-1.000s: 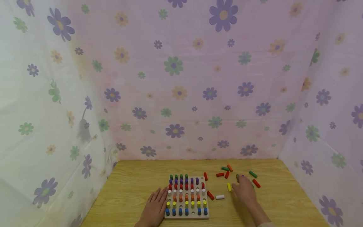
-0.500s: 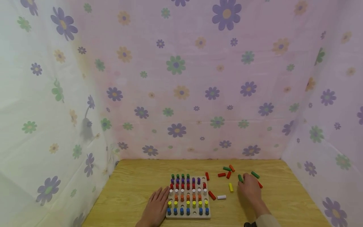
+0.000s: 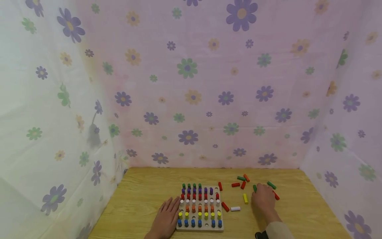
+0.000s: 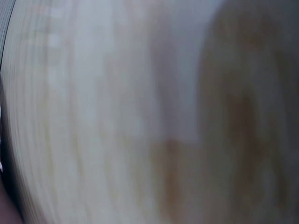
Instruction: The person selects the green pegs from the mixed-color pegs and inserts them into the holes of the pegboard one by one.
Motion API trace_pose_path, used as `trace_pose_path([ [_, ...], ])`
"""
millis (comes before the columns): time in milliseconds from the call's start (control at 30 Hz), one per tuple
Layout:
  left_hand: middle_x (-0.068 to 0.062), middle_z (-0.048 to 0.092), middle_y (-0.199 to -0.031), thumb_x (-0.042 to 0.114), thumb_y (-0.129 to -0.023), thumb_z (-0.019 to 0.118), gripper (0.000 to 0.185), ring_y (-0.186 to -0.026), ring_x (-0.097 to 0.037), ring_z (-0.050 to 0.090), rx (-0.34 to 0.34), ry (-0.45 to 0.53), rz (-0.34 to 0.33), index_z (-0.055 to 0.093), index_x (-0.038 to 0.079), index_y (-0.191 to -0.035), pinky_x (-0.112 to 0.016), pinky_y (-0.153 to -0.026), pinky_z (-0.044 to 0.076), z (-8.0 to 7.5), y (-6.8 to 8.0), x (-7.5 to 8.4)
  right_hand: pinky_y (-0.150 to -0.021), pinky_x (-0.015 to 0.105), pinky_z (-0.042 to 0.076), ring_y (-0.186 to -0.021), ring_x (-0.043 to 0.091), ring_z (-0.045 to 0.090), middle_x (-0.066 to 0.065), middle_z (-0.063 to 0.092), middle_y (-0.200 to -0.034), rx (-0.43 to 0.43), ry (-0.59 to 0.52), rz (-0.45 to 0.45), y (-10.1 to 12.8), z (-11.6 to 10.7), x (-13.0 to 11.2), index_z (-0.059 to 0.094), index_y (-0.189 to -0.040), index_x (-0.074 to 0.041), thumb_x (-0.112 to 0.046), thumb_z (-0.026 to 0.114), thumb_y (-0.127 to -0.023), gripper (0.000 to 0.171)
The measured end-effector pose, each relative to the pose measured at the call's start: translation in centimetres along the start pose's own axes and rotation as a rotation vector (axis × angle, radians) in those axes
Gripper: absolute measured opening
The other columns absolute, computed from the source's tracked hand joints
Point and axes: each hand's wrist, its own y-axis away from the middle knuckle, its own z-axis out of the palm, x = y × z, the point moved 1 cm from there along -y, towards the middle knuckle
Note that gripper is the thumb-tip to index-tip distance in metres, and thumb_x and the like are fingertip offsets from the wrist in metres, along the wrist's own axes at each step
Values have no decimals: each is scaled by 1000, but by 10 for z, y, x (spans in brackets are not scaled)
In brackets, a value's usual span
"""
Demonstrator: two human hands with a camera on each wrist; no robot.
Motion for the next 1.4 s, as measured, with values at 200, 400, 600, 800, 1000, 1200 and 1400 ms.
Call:
trace_pose_path([
  [200, -2, 40, -162, 48, -112, 18, 60, -150, -34, 33, 6, -12, 11, 40, 18, -160, -58, -120, 27, 1, 0, 2, -54, 46, 51, -71, 34, 62, 19, 65, -81, 28, 10, 6, 1, 2, 5, 66, -96, 11, -6, 65, -89, 18],
  [400, 0, 40, -162, 48, -112, 18, 60, -151, -33, 33, 8, -22, 14, 39, 19, -160, -56, -121, 27, 3, 0, 2, -53, 44, 48, -66, 29, 59, 13, 61, -74, 23, 9, 30, 2, 3, 6, 65, -84, 4, -8, 64, -91, 14],
  [600, 1, 41, -162, 49, -112, 18, 60, -150, -33, 34, 24, -24, 12, 41, 20, -159, -57, -121, 28, 6, -1, 2, -59, 51, 51, -68, 31, 62, 13, 63, -75, 31, 32, 35, 5, 2, 3, 64, -80, 0, -11, 65, -93, 17],
  [800, 1, 42, -162, 51, -112, 19, 60, -150, -33, 34, 15, -12, -8, 41, 21, -159, -57, -120, 28, 8, 0, 3, -60, 52, 51, -69, 31, 63, 13, 64, -75, 21, 36, 46, 6, 2, 2, 66, -81, 1, -10, 65, -92, 16],
  [1000, 1, 42, -161, 51, -112, 20, 60, -149, -34, 35, 11, -4, -15, 41, 21, -159, -58, -120, 28, 7, 0, 5, -61, 52, 50, -70, 31, 62, 13, 64, -76, 12, 39, 52, 6, 4, 5, 65, -82, 2, -10, 66, -93, 17],
  [1200, -1, 43, -161, 50, -112, 20, 60, -149, -34, 35, 35, -17, 3, 41, 19, -159, -59, -119, 29, 7, -1, 2, -72, 57, 46, -78, 35, 64, 16, 67, -82, 70, -5, 31, 5, 5, 6, 68, -89, 6, -11, 67, -95, 18],
  [1400, 0, 42, -162, 50, -112, 18, 61, -150, -33, 33, 27, -5, -6, 40, 20, -160, -57, -121, 27, 4, 1, 0, -78, 60, 46, -82, 39, 67, 21, 71, -88, 116, -88, 28, 9, 3, 2, 70, -99, 11, -12, 67, -94, 23],
])
